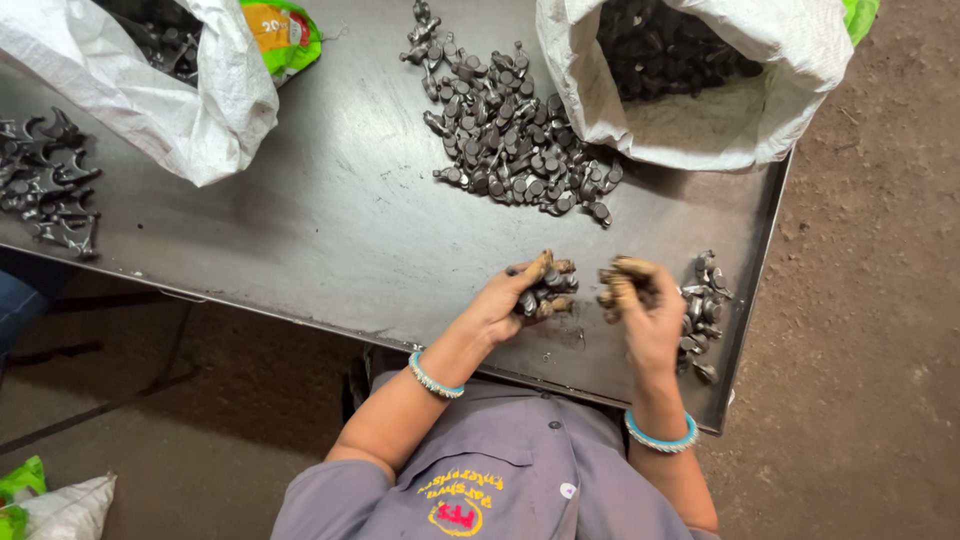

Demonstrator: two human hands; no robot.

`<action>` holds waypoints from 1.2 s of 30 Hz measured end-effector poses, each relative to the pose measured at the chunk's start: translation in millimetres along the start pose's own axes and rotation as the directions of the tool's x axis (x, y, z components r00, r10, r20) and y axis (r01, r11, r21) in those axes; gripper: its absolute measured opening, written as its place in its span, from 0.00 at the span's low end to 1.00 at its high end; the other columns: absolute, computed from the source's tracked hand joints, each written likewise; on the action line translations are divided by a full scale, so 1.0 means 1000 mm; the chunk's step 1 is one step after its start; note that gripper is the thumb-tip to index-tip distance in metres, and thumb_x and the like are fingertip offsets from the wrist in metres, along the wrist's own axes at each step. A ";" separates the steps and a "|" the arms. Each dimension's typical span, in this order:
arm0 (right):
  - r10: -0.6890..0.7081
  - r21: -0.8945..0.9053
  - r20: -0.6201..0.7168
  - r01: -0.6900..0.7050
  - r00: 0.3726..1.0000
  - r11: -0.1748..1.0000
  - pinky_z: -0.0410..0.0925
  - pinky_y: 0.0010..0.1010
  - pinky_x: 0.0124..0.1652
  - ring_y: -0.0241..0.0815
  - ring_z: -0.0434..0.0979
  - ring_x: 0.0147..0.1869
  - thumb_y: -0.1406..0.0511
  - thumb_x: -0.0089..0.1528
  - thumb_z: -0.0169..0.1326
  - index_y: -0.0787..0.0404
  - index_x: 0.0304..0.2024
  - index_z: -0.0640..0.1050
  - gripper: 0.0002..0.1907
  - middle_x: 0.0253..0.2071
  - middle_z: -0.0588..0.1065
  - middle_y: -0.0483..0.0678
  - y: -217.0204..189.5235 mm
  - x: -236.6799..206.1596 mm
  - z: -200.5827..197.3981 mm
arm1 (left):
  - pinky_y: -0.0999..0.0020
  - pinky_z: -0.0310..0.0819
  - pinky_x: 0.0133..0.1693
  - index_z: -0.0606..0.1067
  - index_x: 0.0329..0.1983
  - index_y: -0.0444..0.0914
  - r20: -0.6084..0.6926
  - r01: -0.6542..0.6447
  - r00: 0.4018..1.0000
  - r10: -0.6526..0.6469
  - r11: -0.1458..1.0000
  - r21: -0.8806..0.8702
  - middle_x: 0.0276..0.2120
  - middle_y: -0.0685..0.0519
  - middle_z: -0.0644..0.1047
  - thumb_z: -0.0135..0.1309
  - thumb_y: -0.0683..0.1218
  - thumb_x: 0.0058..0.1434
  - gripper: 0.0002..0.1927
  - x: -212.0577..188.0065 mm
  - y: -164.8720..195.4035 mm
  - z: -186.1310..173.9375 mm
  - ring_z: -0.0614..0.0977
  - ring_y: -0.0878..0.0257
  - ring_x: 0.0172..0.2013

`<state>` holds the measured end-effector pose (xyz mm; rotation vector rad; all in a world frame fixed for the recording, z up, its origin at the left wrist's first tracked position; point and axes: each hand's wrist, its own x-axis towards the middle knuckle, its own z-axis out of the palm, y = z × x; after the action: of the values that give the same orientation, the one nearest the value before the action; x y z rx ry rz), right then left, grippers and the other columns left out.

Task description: The person sorts small dark metal castings on a metal table, picking items by hand and grouping them into separate piles, and occasionally reaches into a white sack to grab more castings to spread and sort on the table.

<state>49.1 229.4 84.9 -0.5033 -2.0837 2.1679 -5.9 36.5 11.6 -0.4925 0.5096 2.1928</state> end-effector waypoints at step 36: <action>-0.237 -0.771 -0.016 0.139 0.971 0.622 0.56 0.49 0.65 0.68 0.60 0.67 0.53 0.47 0.74 0.70 0.67 0.65 0.54 0.64 0.68 0.64 0.012 0.131 0.017 | 0.48 0.64 0.62 0.76 0.61 0.42 0.247 0.023 0.217 0.945 -0.258 0.966 0.63 0.46 0.73 0.66 0.65 0.54 0.36 0.027 0.226 0.077 0.68 0.43 0.63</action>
<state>-77.7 250.6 50.9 -0.4103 -2.7651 1.0000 -213.5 -40.3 106.5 -0.2768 3.2013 1.4595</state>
